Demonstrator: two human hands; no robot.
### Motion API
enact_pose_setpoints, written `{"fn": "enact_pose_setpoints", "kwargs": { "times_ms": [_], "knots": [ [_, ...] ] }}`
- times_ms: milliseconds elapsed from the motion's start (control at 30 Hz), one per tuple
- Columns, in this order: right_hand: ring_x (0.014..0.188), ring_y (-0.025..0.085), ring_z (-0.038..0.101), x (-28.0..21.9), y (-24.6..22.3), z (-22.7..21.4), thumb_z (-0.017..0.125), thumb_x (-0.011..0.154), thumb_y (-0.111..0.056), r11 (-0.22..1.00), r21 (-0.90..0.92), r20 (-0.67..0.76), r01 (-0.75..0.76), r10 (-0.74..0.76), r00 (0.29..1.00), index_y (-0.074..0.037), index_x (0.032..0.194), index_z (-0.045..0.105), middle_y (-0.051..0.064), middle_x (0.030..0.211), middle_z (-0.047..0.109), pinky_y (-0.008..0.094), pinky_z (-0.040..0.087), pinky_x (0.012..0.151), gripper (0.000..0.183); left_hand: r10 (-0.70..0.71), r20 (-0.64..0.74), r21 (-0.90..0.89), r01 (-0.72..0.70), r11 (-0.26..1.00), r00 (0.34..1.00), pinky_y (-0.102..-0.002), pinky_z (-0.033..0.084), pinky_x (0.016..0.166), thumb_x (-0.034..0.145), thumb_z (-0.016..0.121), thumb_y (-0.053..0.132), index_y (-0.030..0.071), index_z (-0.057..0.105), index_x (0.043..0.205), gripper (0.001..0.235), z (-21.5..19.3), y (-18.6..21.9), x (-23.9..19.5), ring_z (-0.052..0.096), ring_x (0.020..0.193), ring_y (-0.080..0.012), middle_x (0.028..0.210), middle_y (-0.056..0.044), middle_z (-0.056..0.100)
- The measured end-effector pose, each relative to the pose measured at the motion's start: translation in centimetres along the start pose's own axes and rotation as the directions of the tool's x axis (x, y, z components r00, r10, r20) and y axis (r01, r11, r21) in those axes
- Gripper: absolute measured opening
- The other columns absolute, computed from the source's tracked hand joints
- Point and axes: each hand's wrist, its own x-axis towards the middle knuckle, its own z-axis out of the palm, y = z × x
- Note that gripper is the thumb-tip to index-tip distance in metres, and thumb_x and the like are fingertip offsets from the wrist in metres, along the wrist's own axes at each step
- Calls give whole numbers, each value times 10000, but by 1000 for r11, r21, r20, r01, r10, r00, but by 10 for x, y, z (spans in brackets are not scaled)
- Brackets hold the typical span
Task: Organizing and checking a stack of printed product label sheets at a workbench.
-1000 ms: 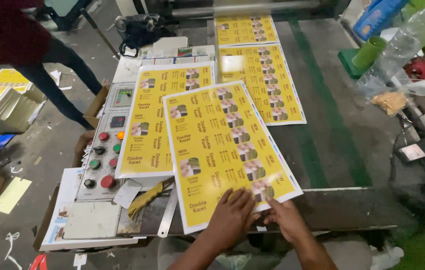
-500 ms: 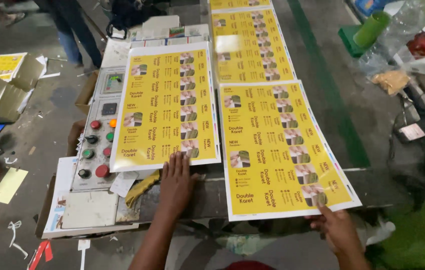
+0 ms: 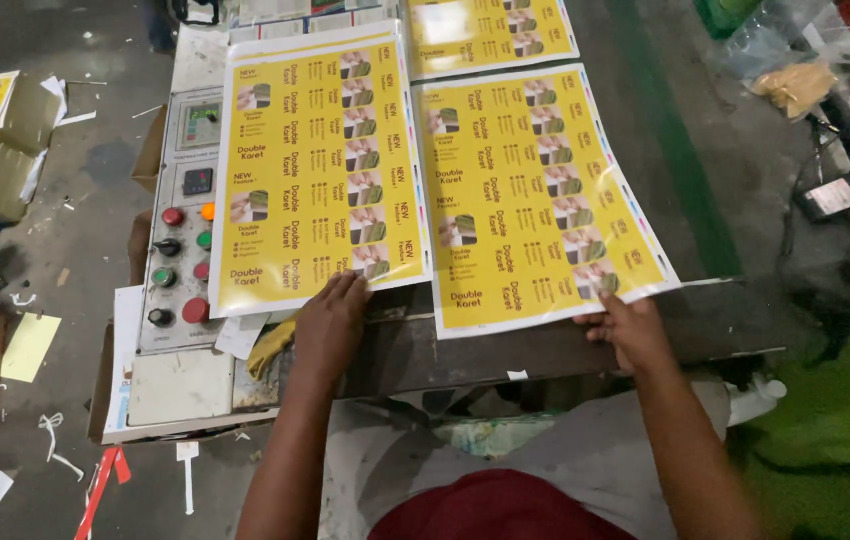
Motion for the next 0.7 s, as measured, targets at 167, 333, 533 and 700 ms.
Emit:
{"fn": "enact_pose_setpoints", "kwargs": {
  "times_ms": [167, 333, 533, 700],
  "knots": [
    [776, 319, 764, 42, -10, 10, 590, 1072, -215, 998, 24, 44, -52, 50, 998, -29, 1337, 479, 192, 1027, 713, 352, 630, 490, 342, -109, -2, 47, 109, 993, 994, -436, 620, 774, 1001, 586, 284, 187, 695, 1142, 203, 37, -26, -14, 753, 1037, -299, 1083, -70, 770],
    [870, 318, 756, -14, -30, 27, 584, 1062, -262, 996, 4, 74, -85, 84, 994, -99, 1589, 266, 244, 1181, 706, 354, 607, 538, 637, -55, -227, 163, 93, 982, 972, -316, 601, 745, 998, 613, 270, 241, 692, 1062, 106, -5, 0, -4, 758, 964, -216, 1019, -12, 764],
    [761, 255, 684, -95, -43, 89, 601, 952, -136, 963, -131, 281, -236, 264, 922, -34, 1518, 513, 245, 1190, 749, 299, 507, 530, 582, 60, -288, -260, -139, 956, 956, -395, 558, 803, 846, 714, 93, 54, 708, 1160, 316, -23, 101, -10, 731, 1016, -304, 1241, -97, 714],
    [736, 248, 634, -106, -21, 100, 630, 962, -122, 974, -20, 280, -225, 221, 934, 69, 1311, 629, 216, 1017, 718, 317, 488, 484, 398, 342, -27, -406, -323, 855, 939, -488, 476, 1012, 968, 673, 260, -14, 666, 1232, 381, -11, 151, -18, 637, 1226, -365, 1304, -175, 686]
  ]
}}
